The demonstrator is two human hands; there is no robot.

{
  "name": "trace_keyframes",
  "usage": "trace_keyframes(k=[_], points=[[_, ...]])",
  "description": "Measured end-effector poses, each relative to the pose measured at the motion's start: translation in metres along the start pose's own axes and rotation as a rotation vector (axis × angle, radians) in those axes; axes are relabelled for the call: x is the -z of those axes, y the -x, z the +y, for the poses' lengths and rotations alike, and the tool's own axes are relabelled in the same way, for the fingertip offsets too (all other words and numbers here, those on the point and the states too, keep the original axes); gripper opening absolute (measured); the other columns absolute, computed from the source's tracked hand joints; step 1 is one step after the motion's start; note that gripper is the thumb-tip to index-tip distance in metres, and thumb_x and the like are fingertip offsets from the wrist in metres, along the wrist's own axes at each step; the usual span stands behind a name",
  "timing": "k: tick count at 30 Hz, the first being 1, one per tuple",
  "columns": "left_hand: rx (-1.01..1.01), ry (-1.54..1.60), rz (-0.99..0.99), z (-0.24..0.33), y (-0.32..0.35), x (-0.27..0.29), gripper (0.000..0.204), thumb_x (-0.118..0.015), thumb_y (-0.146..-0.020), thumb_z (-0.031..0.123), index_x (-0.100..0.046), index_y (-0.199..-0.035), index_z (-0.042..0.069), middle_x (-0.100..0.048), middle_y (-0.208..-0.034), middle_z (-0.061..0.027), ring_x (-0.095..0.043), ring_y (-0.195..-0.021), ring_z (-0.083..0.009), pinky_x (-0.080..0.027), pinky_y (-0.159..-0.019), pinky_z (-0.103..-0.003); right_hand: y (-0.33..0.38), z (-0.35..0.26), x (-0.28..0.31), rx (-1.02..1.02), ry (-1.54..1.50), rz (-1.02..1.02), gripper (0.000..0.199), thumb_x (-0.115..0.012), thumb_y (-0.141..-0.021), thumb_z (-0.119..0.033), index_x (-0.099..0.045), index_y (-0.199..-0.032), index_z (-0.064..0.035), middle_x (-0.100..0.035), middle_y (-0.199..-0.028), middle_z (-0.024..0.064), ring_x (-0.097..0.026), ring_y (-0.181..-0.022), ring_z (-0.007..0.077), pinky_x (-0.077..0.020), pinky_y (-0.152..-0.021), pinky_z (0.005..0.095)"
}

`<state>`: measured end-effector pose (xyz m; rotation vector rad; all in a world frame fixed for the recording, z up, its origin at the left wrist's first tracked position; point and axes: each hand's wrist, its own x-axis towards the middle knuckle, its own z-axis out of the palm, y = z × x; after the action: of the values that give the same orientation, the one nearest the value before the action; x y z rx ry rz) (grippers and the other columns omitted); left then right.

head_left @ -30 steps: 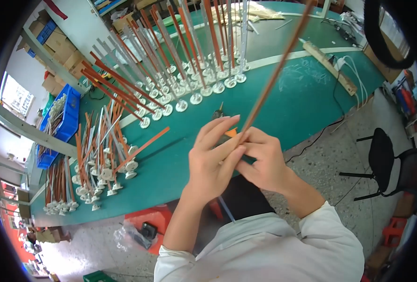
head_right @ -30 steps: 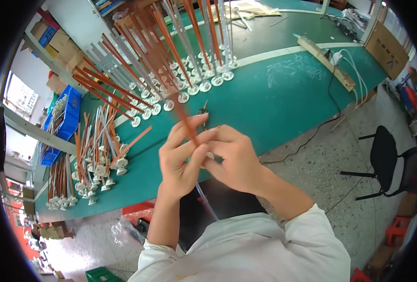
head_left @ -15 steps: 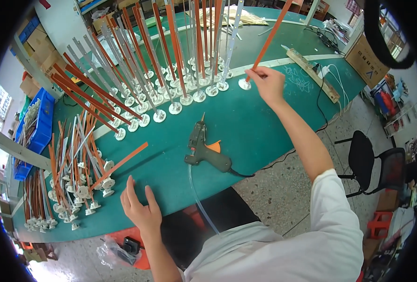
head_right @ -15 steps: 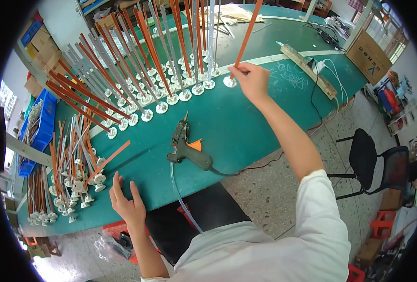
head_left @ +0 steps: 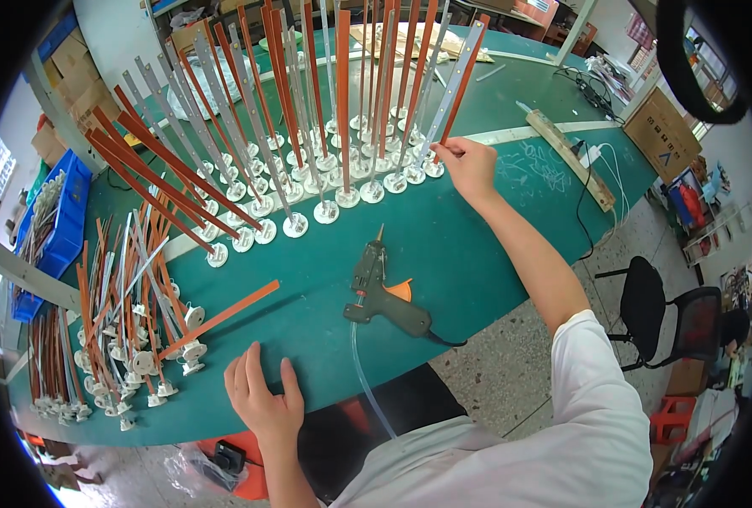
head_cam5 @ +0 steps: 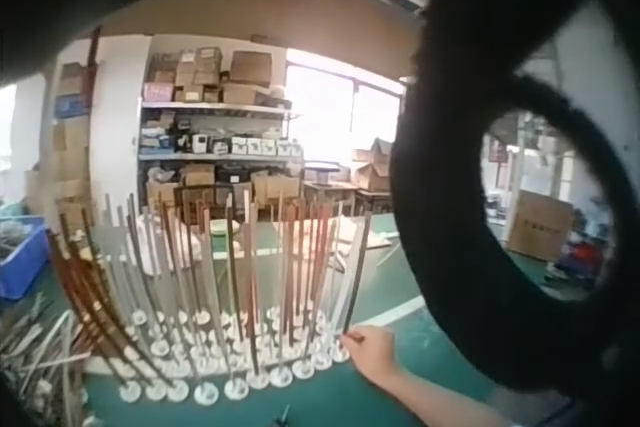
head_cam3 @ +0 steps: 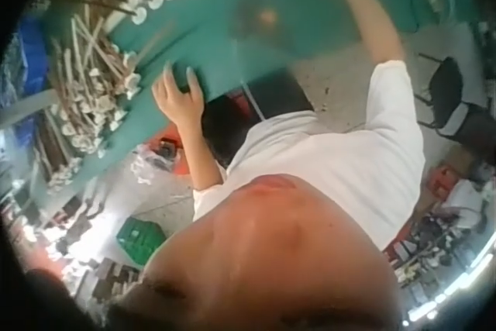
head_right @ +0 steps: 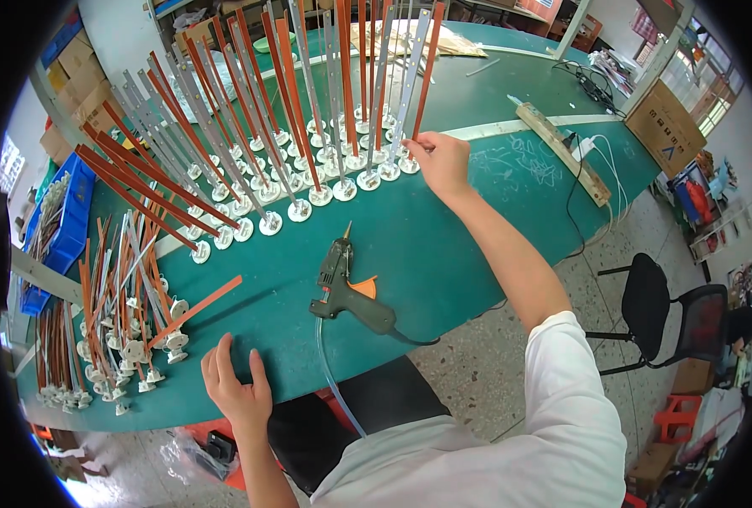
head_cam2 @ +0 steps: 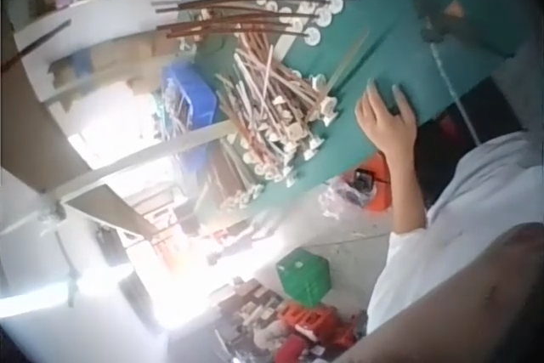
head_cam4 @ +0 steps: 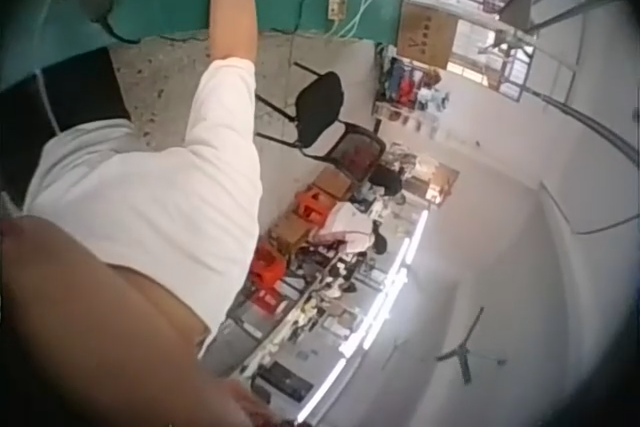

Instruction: Applying hot glue to circular bases and attaching long plastic strips as part of an assembly process.

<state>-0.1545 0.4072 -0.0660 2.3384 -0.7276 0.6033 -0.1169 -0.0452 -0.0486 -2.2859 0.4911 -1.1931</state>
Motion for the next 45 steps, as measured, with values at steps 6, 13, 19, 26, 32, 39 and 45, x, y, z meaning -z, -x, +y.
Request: trace_keyframes(k=[6, 13, 19, 26, 32, 39, 45], points=[[-0.029, -0.003, 0.037, 0.001, 0.0, 0.001, 0.032, -0.069, -0.084, 0.007, -0.062, -0.112, -0.007, -0.065, -0.105, -0.0194, -0.06, -0.098, -0.0379, -0.049, -0.085, -0.045, -0.002, 0.003, 0.001, -0.056, -0.066, -0.075, 0.026, -0.081, -0.079, -0.021, -0.076, -0.093, -0.0003, -0.074, -0.078, 0.0138, -0.071, -0.066, 0.0205, -0.0542, -0.065, 0.0301], [-0.014, 0.007, 0.051, 0.001, 0.003, 0.001, 0.026, -0.069, -0.084, 0.008, -0.063, -0.106, -0.005, -0.066, -0.107, -0.0193, -0.06, -0.099, -0.0378, -0.049, -0.086, -0.044, 0.016, -0.012, 0.021, -0.16, 0.402, -0.195, 0.048, -0.082, -0.073, -0.048, -0.072, -0.081, -0.0014, -0.072, -0.076, 0.0139, -0.071, -0.072, 0.0264, -0.0555, -0.069, 0.0355], [-0.015, 0.024, 0.069, -0.001, 0.005, -0.001, 0.022, -0.072, -0.081, 0.011, -0.065, -0.097, -0.003, -0.065, -0.109, -0.0177, -0.06, -0.099, -0.0372, -0.049, -0.086, -0.045, 0.038, -0.023, 0.03, -0.182, 0.62, -0.566, 0.037, -0.06, -0.086, -0.036, -0.07, -0.09, -0.0011, -0.071, -0.092, 0.0238, -0.069, -0.089, 0.0413, -0.0557, -0.082, 0.05], [0.007, 0.053, 0.068, 0.002, 0.005, 0.003, 0.017, -0.071, -0.083, 0.009, -0.066, -0.093, -0.003, -0.066, -0.11, -0.0183, -0.06, -0.1, -0.0369, -0.049, -0.086, -0.044, 0.096, -0.007, 0.121, -0.098, 0.699, -0.511, 0.025, -0.059, -0.085, -0.023, -0.066, -0.083, 0.001, -0.067, -0.081, 0.0258, -0.066, -0.081, 0.0443, -0.0539, -0.076, 0.0524], [-0.005, 0.035, 0.054, 0.001, 0.007, 0.004, 0.017, -0.072, -0.081, 0.009, -0.066, -0.092, -0.003, -0.066, -0.11, -0.0175, -0.06, -0.102, -0.036, -0.049, -0.088, -0.043, 0.188, -0.051, 0.211, -0.228, 0.495, -0.42, 0.015, -0.064, -0.084, -0.011, -0.061, -0.076, 0.0007, -0.063, -0.072, 0.0209, -0.063, -0.069, 0.0396, -0.0493, -0.063, 0.0451], [-0.007, 0.019, 0.048, 0.004, 0.005, 0.004, 0.017, -0.072, -0.081, 0.01, -0.067, -0.092, -0.003, -0.067, -0.109, -0.0166, -0.06, -0.102, -0.0359, -0.049, -0.088, -0.043, 0.204, -0.097, 0.229, -0.219, 0.39, -0.702, 0.012, -0.069, -0.084, -0.011, -0.065, -0.078, -0.0012, -0.064, -0.069, 0.0156, -0.063, -0.063, 0.0309, -0.0487, -0.059, 0.0397], [0.01, 0.053, 0.058, -0.001, 0.007, 0.005, 0.016, -0.072, -0.082, 0.01, -0.067, -0.092, -0.002, -0.067, -0.109, -0.0167, -0.06, -0.101, -0.0354, -0.049, -0.087, -0.043, 0.147, -0.076, 0.148, -0.17, 0.131, -0.224, 0.021, -0.069, -0.091, -0.014, -0.064, -0.076, 0.0008, -0.06, -0.058, 0.005, -0.054, -0.053, 0.0077, -0.0395, -0.05, 0.0248]])
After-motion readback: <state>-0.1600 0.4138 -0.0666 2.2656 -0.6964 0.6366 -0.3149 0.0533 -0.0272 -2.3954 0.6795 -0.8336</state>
